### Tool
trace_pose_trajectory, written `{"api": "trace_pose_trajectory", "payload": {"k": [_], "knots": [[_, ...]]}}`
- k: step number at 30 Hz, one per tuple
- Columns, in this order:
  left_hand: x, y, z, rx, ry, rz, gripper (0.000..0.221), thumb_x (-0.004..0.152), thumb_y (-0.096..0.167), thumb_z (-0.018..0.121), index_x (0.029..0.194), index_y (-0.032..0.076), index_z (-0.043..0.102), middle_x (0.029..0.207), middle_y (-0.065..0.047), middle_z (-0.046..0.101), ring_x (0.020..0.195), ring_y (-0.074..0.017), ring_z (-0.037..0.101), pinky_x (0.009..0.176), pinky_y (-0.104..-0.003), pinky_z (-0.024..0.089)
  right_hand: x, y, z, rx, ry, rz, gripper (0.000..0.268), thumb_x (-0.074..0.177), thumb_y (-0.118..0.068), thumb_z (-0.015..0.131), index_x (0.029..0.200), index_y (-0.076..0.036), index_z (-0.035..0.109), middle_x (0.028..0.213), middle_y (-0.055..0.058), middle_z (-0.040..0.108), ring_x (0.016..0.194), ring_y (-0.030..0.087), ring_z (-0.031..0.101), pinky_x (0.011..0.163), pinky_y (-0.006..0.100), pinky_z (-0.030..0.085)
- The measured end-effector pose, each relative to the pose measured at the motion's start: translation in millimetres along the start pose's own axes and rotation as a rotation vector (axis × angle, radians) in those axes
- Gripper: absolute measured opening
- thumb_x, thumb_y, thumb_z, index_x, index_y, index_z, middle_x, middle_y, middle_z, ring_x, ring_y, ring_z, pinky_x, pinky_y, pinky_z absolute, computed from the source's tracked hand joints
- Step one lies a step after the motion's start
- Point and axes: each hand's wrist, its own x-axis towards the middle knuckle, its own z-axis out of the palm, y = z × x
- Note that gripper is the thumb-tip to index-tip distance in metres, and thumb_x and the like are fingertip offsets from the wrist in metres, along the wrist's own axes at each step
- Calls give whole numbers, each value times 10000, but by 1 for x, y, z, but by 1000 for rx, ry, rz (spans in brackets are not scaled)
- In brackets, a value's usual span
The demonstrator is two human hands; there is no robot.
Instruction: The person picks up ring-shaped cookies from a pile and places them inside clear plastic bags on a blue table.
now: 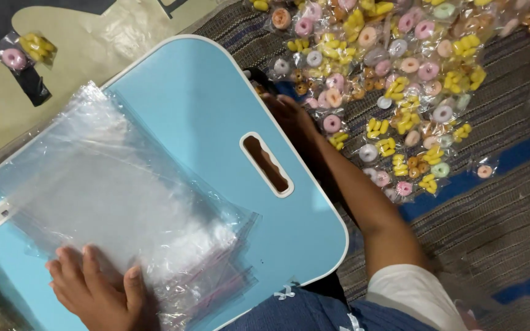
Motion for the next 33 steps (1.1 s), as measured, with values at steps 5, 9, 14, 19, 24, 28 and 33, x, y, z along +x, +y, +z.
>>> {"api": "trace_pose_trajectory", "payload": {"k": [5,9,14,19,24,28,33], "knots": [[1,-1,0,12,6,10,794,1049,513,470,1490,-139,571,1642,-373,414,1519,-594,346,1172,-698,294,27,-45,7,-397,121,-288,386,1070,-3,470,1388,-205,557,1303,124,626,1226,255,602,1035,445,536],[4,-2,4,0,62,75,751,1050,477,510,1472,-140,582,1622,-381,445,1496,-602,385,1149,-702,327,46,-75,-5,-738,210,-520,250,1038,-24,574,1267,-100,639,1264,79,661,1267,199,596,1067,446,525],[2,-3,5,39,76,60,783,1050,514,497,1448,-150,621,1579,-406,500,1462,-619,421,1138,-701,329,18,-14,-18,-578,128,-379,1111,801,393,441,1665,-279,251,1715,-137,267,1533,169,335,669,201,612],[6,4,-1,35,91,71,746,1070,490,501,1436,-147,628,1565,-405,512,1459,-610,424,1127,-702,345,3,-79,-106,-765,-168,182,766,972,-53,609,1601,-400,343,1723,88,140,1555,387,97,1221,612,73],[7,4,-1,50,91,98,742,1063,474,509,1420,-165,629,1546,-404,520,1437,-614,439,1081,-698,371,-31,-91,-128,-819,302,503,732,1050,-86,671,1645,-325,318,1721,72,106,1576,365,90,1247,639,52],[7,3,1,51,118,95,748,1063,490,504,1424,-151,636,1553,-398,529,1436,-604,445,1063,-690,374,-85,-84,-101,-827,15,163,831,940,-62,477,1663,-329,168,1744,100,84,1592,364,123,1259,626,151],[6,5,-1,66,91,64,735,1077,491,495,1429,-139,636,1575,-406,505,1424,-638,455,1093,-710,352,-125,-68,-117,-863,-300,-62,982,872,121,544,1641,-386,203,1719,143,193,1566,366,201,1238,619,173]]}}
